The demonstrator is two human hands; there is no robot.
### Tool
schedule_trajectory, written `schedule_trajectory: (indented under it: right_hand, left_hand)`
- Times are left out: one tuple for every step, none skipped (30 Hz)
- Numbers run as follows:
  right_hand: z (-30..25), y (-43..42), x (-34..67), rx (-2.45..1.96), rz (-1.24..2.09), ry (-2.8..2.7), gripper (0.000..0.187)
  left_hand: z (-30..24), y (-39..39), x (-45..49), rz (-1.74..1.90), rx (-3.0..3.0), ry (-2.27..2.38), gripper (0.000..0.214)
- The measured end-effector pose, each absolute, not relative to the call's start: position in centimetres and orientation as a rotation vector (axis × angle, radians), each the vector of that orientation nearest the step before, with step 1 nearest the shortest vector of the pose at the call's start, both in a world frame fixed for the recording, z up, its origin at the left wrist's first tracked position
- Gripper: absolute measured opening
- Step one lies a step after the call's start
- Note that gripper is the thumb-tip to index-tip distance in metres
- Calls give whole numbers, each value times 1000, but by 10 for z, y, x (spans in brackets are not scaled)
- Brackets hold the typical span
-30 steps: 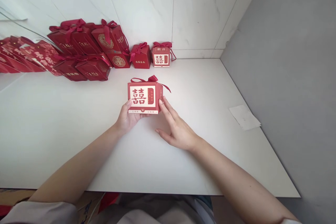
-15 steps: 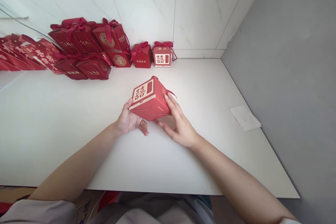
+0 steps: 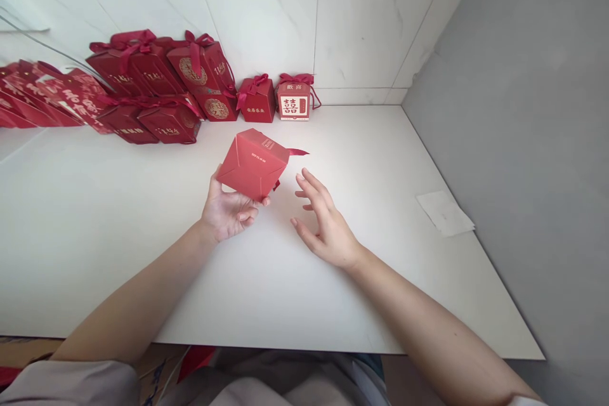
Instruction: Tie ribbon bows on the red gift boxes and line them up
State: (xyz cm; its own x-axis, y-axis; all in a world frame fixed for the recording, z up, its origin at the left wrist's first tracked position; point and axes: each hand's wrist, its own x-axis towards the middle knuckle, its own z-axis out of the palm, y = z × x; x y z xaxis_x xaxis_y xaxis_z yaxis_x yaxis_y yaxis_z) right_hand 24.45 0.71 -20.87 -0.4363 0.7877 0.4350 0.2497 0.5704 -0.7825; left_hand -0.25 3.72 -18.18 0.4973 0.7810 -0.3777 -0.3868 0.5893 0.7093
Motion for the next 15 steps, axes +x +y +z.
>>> schedule_trajectory:
  right_hand:
    - [-209, 7, 245, -830, 817, -1972, 71]
    - [-209, 7, 245, -827, 819, -1975, 71]
    - [-208, 7, 244, -826, 821, -1978, 71]
    - [-208, 6, 244, -827, 824, -1981, 71]
    - [-208, 6, 244, -828, 827, -1982, 71]
    - [-208, 6, 244, -829, 830, -1983, 71]
    - [-208, 6, 244, -830, 832, -1984, 70]
    - [-208, 6, 244, -829, 834, -1986, 70]
    - [-208, 6, 244, -827, 835, -1986, 69]
    - [-208, 6, 244, -825, 835, -1985, 69]
    - [-208, 6, 244, -824, 836, -1983, 69]
    - [-208, 6, 245, -827, 838, -1979, 69]
    - [-208, 7, 245, -832, 840, -1971, 69]
    - [-208, 7, 245, -840, 844, -1960, 69]
    - [-208, 7, 245, -848, 849, -1945, 69]
  left_hand:
    - [-182, 37, -3, 751, 595, 749, 108]
    - [-182, 37, -2, 747, 596, 747, 108]
    - [-182, 36, -2, 743, 598, 745, 108]
    - [-182, 36, -2, 739, 602, 743, 108]
    - [-182, 36, -2, 733, 607, 740, 108]
    - [-182, 36, -1, 726, 611, 734, 108]
    - [-182, 36, -1, 720, 617, 725, 108]
    - [-183, 35, -1, 717, 628, 717, 108]
    - [-184, 35, -1, 717, 646, 709, 108]
    - [-185, 35, -1, 718, 677, 701, 108]
    - [-186, 34, -1, 724, 718, 693, 108]
    - [-188, 34, -1, 737, 769, 687, 107]
    - [-189, 33, 0, 756, 827, 684, 105]
    - [-191, 32, 0, 783, 886, 687, 101]
    - [-193, 32, 0, 815, 945, 699, 96]
